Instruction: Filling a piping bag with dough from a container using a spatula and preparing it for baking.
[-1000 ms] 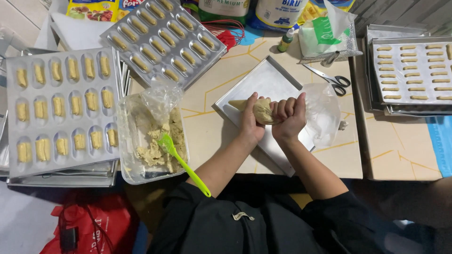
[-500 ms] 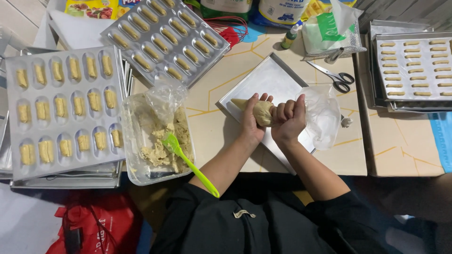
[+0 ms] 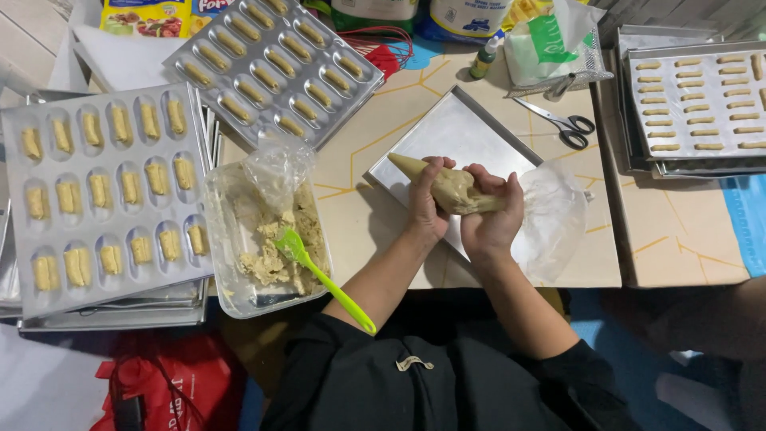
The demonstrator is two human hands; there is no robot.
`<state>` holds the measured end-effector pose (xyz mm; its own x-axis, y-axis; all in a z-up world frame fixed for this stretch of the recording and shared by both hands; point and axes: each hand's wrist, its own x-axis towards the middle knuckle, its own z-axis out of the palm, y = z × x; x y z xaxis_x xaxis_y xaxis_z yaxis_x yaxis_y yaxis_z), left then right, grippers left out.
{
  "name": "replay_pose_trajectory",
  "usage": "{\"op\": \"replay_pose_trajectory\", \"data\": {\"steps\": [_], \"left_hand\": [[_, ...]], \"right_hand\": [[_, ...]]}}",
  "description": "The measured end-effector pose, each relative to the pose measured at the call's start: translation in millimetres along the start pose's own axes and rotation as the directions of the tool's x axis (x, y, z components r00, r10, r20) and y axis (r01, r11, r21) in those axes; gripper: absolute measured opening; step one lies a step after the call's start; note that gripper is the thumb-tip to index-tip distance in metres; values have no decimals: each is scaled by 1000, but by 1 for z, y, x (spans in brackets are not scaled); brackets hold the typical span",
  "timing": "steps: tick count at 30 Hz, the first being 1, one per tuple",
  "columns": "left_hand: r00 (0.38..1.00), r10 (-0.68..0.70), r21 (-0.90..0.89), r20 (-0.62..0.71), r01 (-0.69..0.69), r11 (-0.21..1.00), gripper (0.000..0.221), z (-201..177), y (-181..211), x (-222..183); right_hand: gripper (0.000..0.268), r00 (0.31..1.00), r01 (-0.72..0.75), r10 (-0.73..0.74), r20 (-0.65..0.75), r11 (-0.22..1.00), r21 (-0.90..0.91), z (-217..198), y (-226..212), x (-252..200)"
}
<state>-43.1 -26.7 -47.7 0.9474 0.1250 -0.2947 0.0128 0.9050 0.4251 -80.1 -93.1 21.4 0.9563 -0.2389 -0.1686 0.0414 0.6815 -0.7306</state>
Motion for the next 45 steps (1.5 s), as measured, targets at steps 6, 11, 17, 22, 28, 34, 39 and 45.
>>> {"op": "replay_pose_trajectory", "data": {"steps": [6,11,17,22,28,34,39,45], "left_hand": [[991,-133,20,12,133,991,73,6,0,-4],[995,-99,-90,0,99,991,62,5,9,0],[998,51,-39,-37,-53,998,50,10,16,-4],[995,95,144,-6,-93,985,50,24,12,-23],[991,131,232,11,-130,964,62,18,-1,-17],[995,62,103,-81,-54,993,52,0,4,5],[987,127,90,-99,-118,989,44,6,6,1],[987,132,9,92,-133,991,53,14,12,-10]], "right_hand": [[63,993,71,-75,89,996,54,-10,-7,11],[20,974,214,-192,122,954,-209,-43,1,17],[17,1000,8,-7,9,997,-82,-57,14,-3],[13,1000,-19,18,-25,999,-27,-47,16,-8],[19,999,22,-17,37,993,-118,-32,4,-17],[7,993,106,-99,66,989,-102,-70,21,5],[12,980,-191,195,-42,979,77,-65,14,-7],[15,993,-72,74,-89,997,31,-29,-6,-14]]}}
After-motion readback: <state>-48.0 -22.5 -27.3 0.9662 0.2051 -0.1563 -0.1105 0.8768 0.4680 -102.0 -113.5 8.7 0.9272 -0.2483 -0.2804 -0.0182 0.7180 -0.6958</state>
